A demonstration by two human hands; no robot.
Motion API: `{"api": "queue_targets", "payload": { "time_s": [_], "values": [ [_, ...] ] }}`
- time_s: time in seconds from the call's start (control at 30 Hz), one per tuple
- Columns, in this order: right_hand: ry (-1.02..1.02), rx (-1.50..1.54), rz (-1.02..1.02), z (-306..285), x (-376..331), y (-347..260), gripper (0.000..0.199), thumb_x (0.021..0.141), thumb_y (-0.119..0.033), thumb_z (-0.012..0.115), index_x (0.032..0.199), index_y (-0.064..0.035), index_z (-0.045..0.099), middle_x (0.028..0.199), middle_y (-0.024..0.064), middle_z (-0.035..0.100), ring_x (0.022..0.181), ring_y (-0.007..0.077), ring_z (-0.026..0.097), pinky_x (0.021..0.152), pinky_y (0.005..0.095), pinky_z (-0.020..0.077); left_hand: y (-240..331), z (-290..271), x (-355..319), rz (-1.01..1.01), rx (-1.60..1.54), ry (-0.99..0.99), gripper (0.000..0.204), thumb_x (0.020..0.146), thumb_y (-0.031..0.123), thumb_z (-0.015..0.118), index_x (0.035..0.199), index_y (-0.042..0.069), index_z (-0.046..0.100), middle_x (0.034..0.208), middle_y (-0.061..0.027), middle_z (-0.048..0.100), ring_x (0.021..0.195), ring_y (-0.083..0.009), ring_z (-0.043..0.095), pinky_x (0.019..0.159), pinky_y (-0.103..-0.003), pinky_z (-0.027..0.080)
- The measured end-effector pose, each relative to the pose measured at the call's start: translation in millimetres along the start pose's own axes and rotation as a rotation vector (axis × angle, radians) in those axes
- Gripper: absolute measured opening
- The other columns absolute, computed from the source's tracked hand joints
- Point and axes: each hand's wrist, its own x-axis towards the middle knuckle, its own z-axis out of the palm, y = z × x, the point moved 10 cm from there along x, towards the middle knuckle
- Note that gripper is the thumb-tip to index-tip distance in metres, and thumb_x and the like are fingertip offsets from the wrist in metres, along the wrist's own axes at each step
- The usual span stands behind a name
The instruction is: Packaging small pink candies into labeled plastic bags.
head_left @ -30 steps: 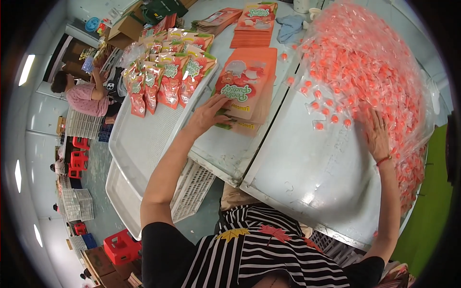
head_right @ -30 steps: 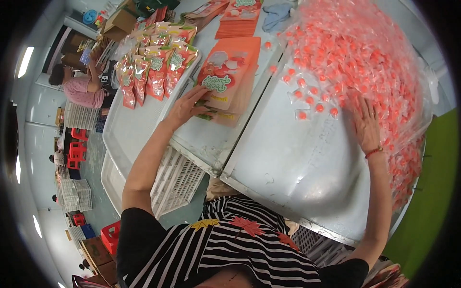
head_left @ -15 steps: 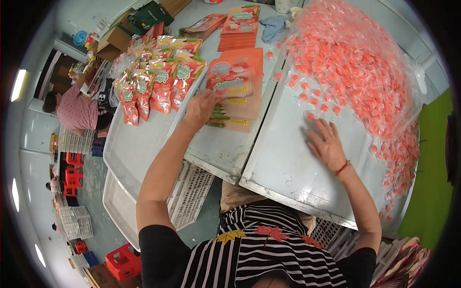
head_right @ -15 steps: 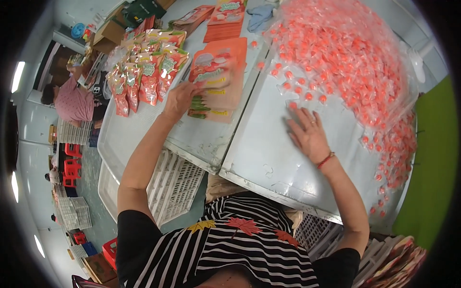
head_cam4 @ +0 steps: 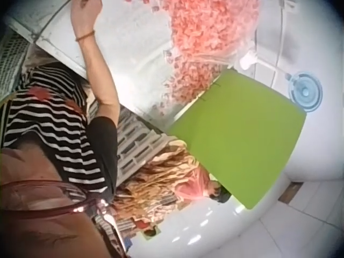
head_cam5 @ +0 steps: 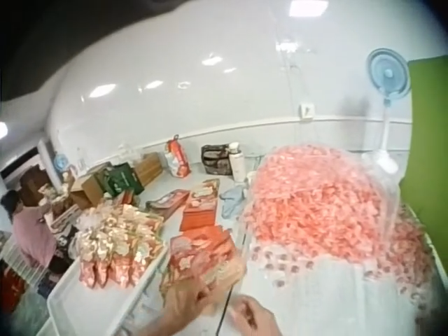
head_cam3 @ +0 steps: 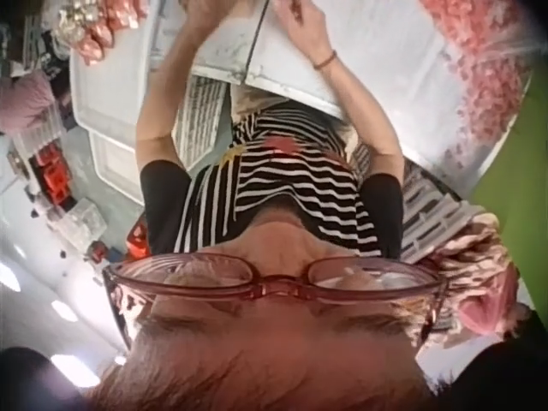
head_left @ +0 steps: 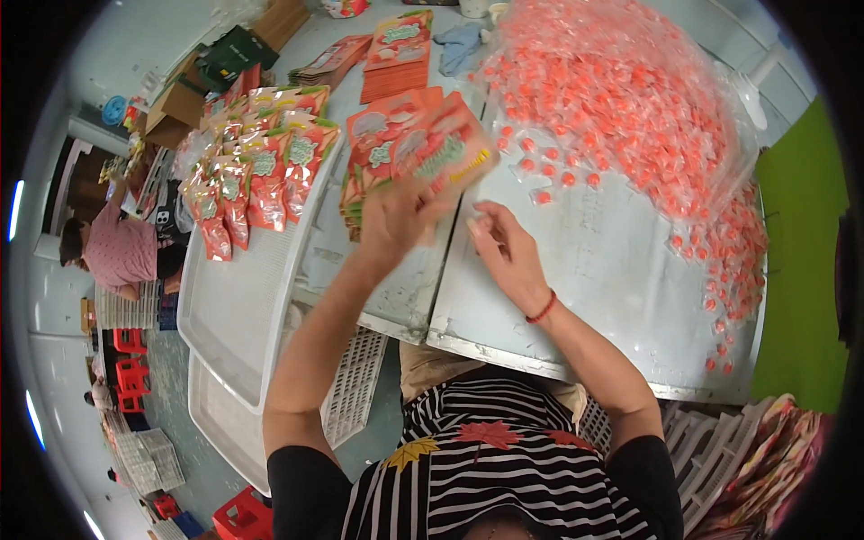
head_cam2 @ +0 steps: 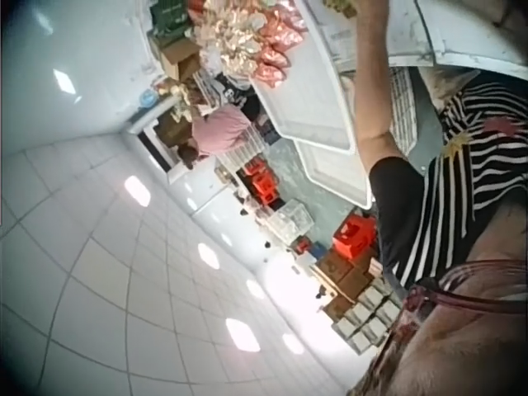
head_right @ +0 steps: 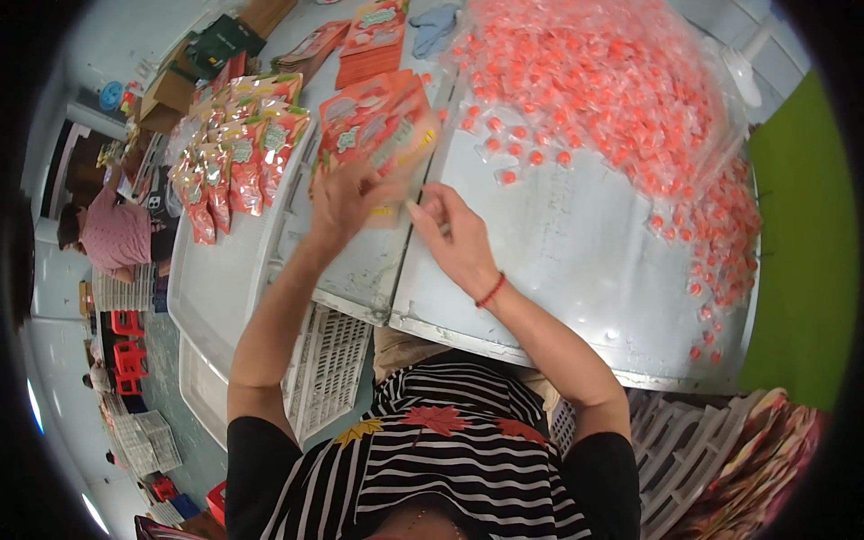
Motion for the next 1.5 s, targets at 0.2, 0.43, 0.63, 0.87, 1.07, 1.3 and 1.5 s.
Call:
{"api": "queue_targets", "payload": {
  "time_s": [0.2,0.43,0.63,0.87,1.07,1.3,1.5],
  "values": [
    [-0.001,-0.006,0.204,-9,-5,44,0.035,0.097,-0.029,0.051,0.084,0.0013,0.06,0.063,0.0078,0.057,0.057,0.0139,0.054,0.055,0.0303,0.0444,24,40,-27,-0.066,-0.137,-0.004,0.029,0.071,0.012,0.078,0.068,0.002,0.051,0.058,-0.009,0.053,0.05,-0.024,0.053,0.046,-0.034,0.04],
    [0.028,0.099,0.169,-32,-23,66,0.033,0.095,-0.027,0.052,0.079,0.0009,0.06,0.062,0.0087,0.059,0.053,0.017,0.055,0.053,0.0313,0.0447,11,46,-38,-0.107,-0.143,0.092,0.015,0.077,0.008,0.07,0.084,0.004,0.057,0.065,-0.0103,0.06,0.05,-0.0245,0.057,0.045,-0.033,0.045],
    [0.126,-0.305,0.144,-47,-31,40,0.022,0.087,-0.018,0.061,0.076,-0.0005,0.054,0.067,0.0116,0.061,0.052,0.0292,0.056,0.049,0.0345,0.0455,75,89,-40,0.119,0.409,-0.077,0.034,0.08,0.005,0.057,0.113,0.0,0.053,0.067,-0.0133,0.062,0.056,-0.0266,0.065,0.047,-0.037,0.05],
    [0.339,-0.692,-0.302,-74,-62,7,0.016,0.081,-0.005,0.064,0.088,-0.0014,0.05,0.069,0.0135,0.058,0.056,0.0287,0.06,0.05,0.0368,0.0469,88,129,-42,0.023,0.304,-0.059,0.038,0.082,0.008,0.057,0.12,0.005,0.051,0.061,-0.0157,0.061,0.05,-0.0344,0.062,0.045,-0.044,0.05],
    [-0.126,0.21,0.656,-68,-67,112,0.014,0.092,-0.016,0.057,0.093,-0.0036,0.063,0.075,0.0066,0.066,0.06,0.0163,0.062,0.051,0.0286,0.045,100,155,-54,0.076,0.282,-0.184,0.043,0.08,0.005,0.055,0.123,0.002,0.05,0.064,-0.0183,0.063,0.055,-0.0359,0.064,0.045,-0.045,0.05],
    [0.013,1.209,0.784,-56,-78,118,0.028,0.096,-0.014,0.047,0.12,-0.0001,0.052,0.115,0.0103,0.06,0.097,0.0194,0.062,0.082,0.0309,0.0546,133,160,-62,0.177,0.148,-0.113,0.043,0.08,0.001,0.053,0.122,0.0,0.051,0.072,-0.0168,0.064,0.056,-0.0315,0.064,0.045,-0.04,0.051],
    [-0.222,1.07,0.495,-76,-61,94,0.031,0.094,-0.006,0.047,0.124,0.0012,0.049,0.117,0.012,0.059,0.103,0.0258,0.06,0.09,0.0382,0.0525,159,160,-66,0.253,0.078,-0.138,0.044,0.078,0.001,0.054,0.122,0.001,0.051,0.066,-0.0137,0.061,0.053,-0.0291,0.062,0.043,-0.04,0.048]
  ]
}}
